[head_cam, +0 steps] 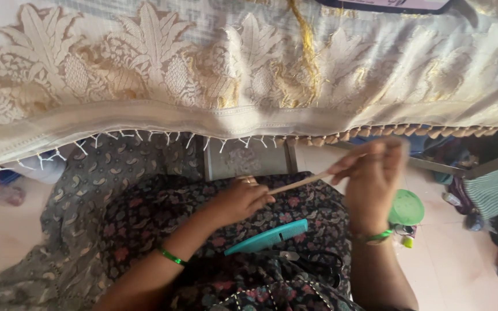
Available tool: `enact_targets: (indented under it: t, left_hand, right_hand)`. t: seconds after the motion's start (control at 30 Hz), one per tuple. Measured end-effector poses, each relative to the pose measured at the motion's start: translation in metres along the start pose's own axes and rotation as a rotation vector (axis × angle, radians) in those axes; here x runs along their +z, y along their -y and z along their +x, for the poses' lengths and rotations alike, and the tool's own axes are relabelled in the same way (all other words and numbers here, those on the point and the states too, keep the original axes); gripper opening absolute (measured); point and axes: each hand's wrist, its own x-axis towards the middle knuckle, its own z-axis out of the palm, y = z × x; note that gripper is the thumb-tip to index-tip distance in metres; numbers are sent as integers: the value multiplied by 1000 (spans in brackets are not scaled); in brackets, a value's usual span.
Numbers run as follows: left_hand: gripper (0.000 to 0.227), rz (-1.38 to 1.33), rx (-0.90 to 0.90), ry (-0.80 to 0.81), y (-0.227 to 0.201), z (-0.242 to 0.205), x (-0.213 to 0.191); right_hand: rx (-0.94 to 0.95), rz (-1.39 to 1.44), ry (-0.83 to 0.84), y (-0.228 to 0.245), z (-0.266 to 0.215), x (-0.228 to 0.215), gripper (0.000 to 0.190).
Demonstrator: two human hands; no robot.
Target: Manually tying knots in the decorative fringe of a white and gold sari or cloth.
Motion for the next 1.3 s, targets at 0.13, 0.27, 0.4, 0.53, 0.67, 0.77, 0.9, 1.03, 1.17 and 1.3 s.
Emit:
enact_targets:
  t: [0.13,0.27,0.4,0.53,0.67,0.77,0.9,1.03,1.17,1.3]
  left_hand:
    - [34,156,-158,60,33,-2,-12]
    - [89,-176,-497,-249,3,31,-52]
    - [111,-604,-256,-280,-14,62,-53]
    - [80,-991,-632,-340,-26,73,-42]
    - [45,-1024,-562,-385,-27,67,-36]
    - [39,-969,-517,-474,-34,63,-38]
    - [33,-1024,-432,-499,-18,55,-28]
    - [23,-1009,-415,-529,-16,50,-27]
    - [17,-974,-418,-468,-25,47,-28]
    - [14,-914,-391,-440,-33,46,-29]
  right_hand:
    - [-189,-44,-40,5,0,-16,10]
    - [-165,-271,39,-7,-5,-18,10]
    - [-113,-348,74,-21,-12,-9,10]
    - [-82,-357,147,-24,-17,-8,8]
    - [8,-388,167,-20,-20,-8,10]
    - [-53,-467,177,-14,-21,-2,10]
    - [-339,-622,235,-23,-25,-2,12]
    - [-24,-621,165,-25,-29,9,9]
    - [-231,-698,293,-8,-25,27,21]
    - [-272,-694,336,-7,-24,35,23]
